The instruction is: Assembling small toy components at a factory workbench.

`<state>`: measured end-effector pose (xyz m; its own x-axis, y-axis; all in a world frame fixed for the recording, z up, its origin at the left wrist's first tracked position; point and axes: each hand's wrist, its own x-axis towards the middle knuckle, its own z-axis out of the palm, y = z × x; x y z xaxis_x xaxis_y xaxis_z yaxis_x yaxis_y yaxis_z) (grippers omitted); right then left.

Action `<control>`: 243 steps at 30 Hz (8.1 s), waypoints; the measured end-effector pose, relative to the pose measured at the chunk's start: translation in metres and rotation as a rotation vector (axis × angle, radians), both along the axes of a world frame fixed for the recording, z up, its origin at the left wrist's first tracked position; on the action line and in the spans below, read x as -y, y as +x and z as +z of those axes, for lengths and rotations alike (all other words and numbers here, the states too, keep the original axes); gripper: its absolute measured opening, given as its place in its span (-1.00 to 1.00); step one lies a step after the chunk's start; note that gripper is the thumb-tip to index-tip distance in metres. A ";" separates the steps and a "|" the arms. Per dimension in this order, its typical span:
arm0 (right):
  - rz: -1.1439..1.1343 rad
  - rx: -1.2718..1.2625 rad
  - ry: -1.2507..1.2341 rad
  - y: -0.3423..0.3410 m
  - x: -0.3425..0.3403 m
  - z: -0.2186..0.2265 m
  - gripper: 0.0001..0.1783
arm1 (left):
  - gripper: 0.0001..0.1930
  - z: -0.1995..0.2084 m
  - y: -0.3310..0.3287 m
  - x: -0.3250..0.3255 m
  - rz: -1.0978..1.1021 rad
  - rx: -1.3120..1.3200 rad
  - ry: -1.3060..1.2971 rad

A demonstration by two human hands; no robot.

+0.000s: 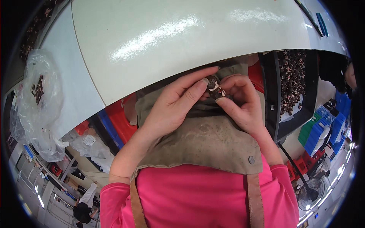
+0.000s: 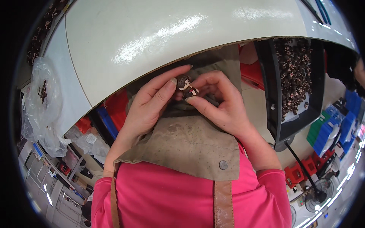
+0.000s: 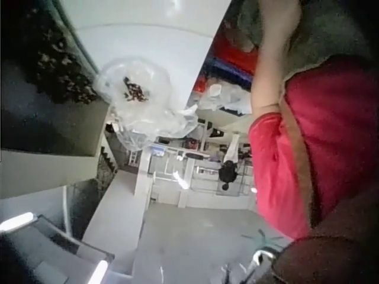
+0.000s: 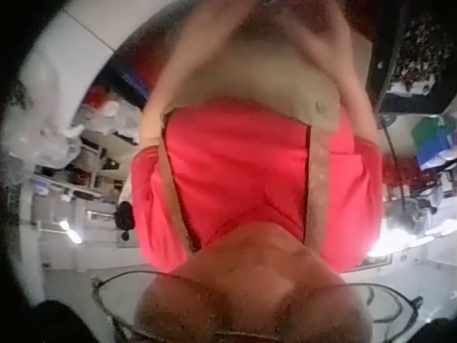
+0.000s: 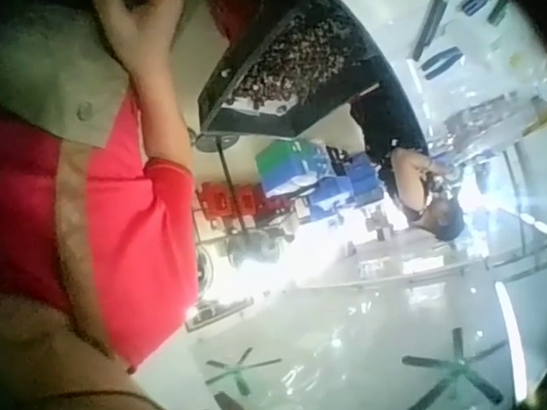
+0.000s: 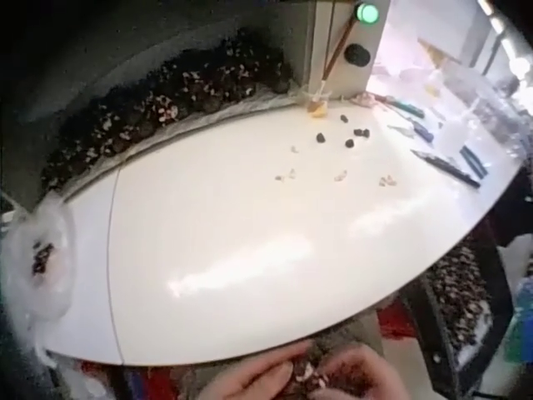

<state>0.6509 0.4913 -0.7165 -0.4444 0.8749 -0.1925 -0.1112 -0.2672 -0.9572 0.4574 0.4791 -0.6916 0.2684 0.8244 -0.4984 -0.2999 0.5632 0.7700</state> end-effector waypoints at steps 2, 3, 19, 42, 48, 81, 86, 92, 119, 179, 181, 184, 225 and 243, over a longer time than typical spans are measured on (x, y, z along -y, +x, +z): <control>-0.016 -0.015 0.003 -0.002 0.004 -0.005 -0.63 | -0.61 -0.005 -0.003 0.002 -0.005 0.005 -0.005; -0.032 -0.028 -0.019 -0.004 0.006 -0.007 -0.63 | -0.61 -0.007 -0.004 0.004 -0.011 0.010 -0.009; -0.001 0.019 0.061 -0.016 0.015 -0.020 -0.59 | -0.68 -0.025 -0.014 0.013 -0.006 -0.008 -0.007; -0.182 1.122 1.150 0.140 -0.238 0.384 -0.71 | -0.52 0.354 0.000 -0.030 0.051 0.231 -0.141; -0.143 1.339 1.188 0.100 -0.179 0.228 -0.76 | -0.45 0.206 -0.062 0.052 -0.080 0.141 -0.107; 0.554 0.662 0.325 0.082 -0.027 -0.018 -0.83 | -0.44 -0.035 0.056 0.015 -0.154 0.094 -0.158; 0.555 0.659 0.319 0.069 -0.025 -0.032 -0.82 | -0.42 -0.049 0.042 0.016 -0.165 0.107 -0.164; 0.559 0.685 0.340 0.059 -0.024 -0.040 -0.82 | -0.38 -0.060 0.032 0.017 -0.183 0.125 -0.166; 0.625 0.703 0.385 0.049 -0.009 -0.043 -0.79 | -0.36 -0.066 0.021 0.036 -0.236 0.137 -0.149; 0.389 0.785 0.477 0.009 0.000 -0.065 -0.78 | -0.45 -0.095 -0.013 0.030 -0.133 0.250 -0.169; 0.348 0.712 0.342 0.007 0.000 -0.067 -0.80 | -0.45 -0.098 -0.015 0.030 -0.132 0.264 -0.182; 0.304 0.617 0.264 0.004 0.000 -0.073 -0.79 | -0.46 -0.105 -0.019 0.030 -0.138 0.265 -0.206; 0.482 0.775 0.347 -0.004 0.002 -0.086 -0.77 | -0.47 -0.119 -0.027 0.034 -0.161 0.232 -0.214; 0.580 0.839 0.415 -0.008 -0.002 -0.080 -0.81 | -0.47 -0.116 -0.029 0.037 -0.152 0.189 -0.199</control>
